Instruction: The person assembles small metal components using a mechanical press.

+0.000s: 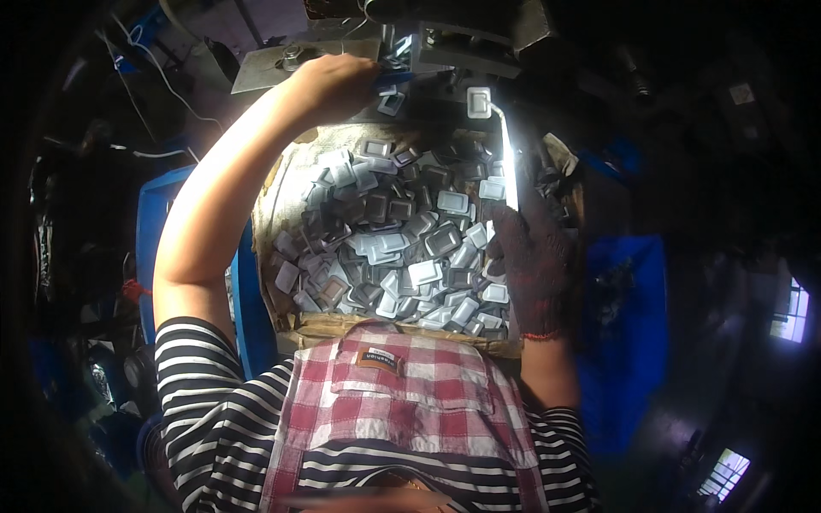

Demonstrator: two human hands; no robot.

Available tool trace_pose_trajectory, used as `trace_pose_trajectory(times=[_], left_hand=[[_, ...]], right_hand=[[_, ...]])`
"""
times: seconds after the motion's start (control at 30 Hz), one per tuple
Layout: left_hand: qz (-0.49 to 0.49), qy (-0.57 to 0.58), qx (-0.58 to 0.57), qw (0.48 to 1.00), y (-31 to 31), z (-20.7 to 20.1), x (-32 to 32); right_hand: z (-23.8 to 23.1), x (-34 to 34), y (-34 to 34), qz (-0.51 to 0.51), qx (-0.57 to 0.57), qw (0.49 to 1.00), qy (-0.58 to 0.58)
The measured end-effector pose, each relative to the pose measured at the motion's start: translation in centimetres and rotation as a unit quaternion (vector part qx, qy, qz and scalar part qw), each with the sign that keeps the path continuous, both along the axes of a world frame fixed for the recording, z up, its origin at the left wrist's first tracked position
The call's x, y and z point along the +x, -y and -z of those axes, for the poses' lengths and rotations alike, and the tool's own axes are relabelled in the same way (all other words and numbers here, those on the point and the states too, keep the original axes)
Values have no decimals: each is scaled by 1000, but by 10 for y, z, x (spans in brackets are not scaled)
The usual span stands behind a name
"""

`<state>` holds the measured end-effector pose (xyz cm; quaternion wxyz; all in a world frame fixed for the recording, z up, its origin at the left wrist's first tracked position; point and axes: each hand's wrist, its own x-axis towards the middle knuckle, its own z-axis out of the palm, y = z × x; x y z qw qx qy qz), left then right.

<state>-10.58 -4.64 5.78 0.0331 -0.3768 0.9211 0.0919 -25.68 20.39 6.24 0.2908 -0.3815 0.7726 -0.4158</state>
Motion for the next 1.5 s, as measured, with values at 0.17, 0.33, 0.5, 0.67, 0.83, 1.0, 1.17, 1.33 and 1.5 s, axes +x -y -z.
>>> trace_pose_trajectory(times=[0.17, 0.33, 0.5, 0.67, 0.83, 1.0, 1.17, 1.33, 1.5], left_hand=[[-71, -58, -29, 995, -4, 19, -6], [-59, -188, 69, 978, -19, 62, 28], [15, -215, 6, 976, -38, 89, 36], [-46, -236, 132, 962, -49, 71, 37], [-159, -300, 91, 936, -56, 64, 61], [-209, -309, 176, 911, -54, 71, 92], [-265, -416, 313, 811, -55, 85, 97], [-238, -554, 510, 613, -65, 88, 87], [-221, -613, 552, 521, -80, 82, 75]], right_hand=[[-6, 5, 23, 21, -15, 1000, 0], [10, 0, 57, -19, -66, 997, -31], [22, -4, 77, -39, -34, 997, -52], [32, -24, 68, -87, -111, 962, -233], [-8, 3, 26, 0, -25, 999, -20], [12, 13, -8, -13, 35, 999, 40], [12, 27, -10, -47, 78, 985, 145], [13, 39, -13, -94, 98, 972, 192], [18, 42, -13, -140, 74, 971, 181]])
